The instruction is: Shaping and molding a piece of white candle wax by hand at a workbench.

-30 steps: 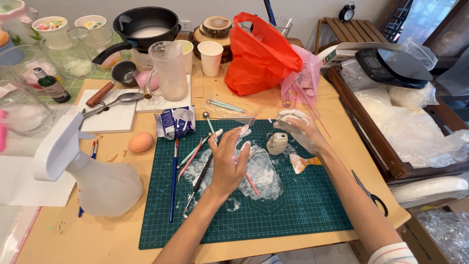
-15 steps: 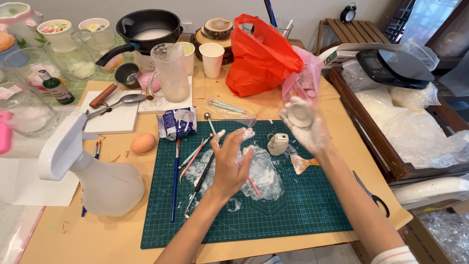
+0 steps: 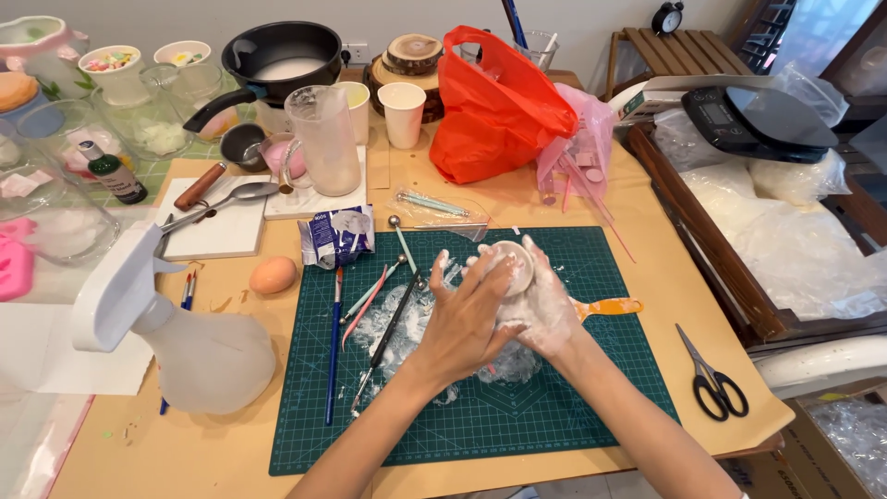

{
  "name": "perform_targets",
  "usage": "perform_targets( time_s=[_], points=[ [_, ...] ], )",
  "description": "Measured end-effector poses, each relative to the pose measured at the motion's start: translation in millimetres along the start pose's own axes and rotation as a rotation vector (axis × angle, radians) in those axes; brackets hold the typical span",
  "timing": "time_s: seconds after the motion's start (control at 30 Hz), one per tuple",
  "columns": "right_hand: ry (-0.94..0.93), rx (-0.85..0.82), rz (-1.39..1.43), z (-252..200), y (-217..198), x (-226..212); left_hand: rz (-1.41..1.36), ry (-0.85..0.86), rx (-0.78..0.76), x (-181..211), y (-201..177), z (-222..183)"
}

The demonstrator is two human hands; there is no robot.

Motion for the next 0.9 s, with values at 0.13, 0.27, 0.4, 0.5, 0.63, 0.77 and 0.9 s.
perform_targets(
  time_s=[0.13,0.27,0.4,0.5,0.63,0.77,0.9],
  points=[
    [0.049,-0.038,0.030,10,-17,6,-0.007,0.021,-0.019,-2,-4,-9],
    [0.075,0.077,0.016,4,-11,8,-0.098,0.003,-0.017,-3,-10,-14],
    [0.006,-0.075,0.084,2,-23,10,-0.191,-0.145,0.052,-5,-8,-18],
    [0.031,-0.026,0.106,-3,-15,14,-0.197,-0.157,0.040,7,-15,-6],
    [0.002,0.105,0.124,-12,6,15,-0.171,-0.078,0.030,8,-14,-14],
    [-0.063,-0.002,0.141,-4,-11,16,-0.194,-0.185,0.052,5,-14,-16],
    [-0.077,0.036,0.137,-3,-16,18,-0.231,-0.206,0.045,9,-15,-10]
  ],
)
Point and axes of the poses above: each hand's wrist, its own z-axis towards the middle knuckle, its own y-axis out of the palm, x = y × z, the point moved 3 cm from there along z, towards the middle knuckle, and after that the axes turned 11 degrees about x, right-handed, at the moved point
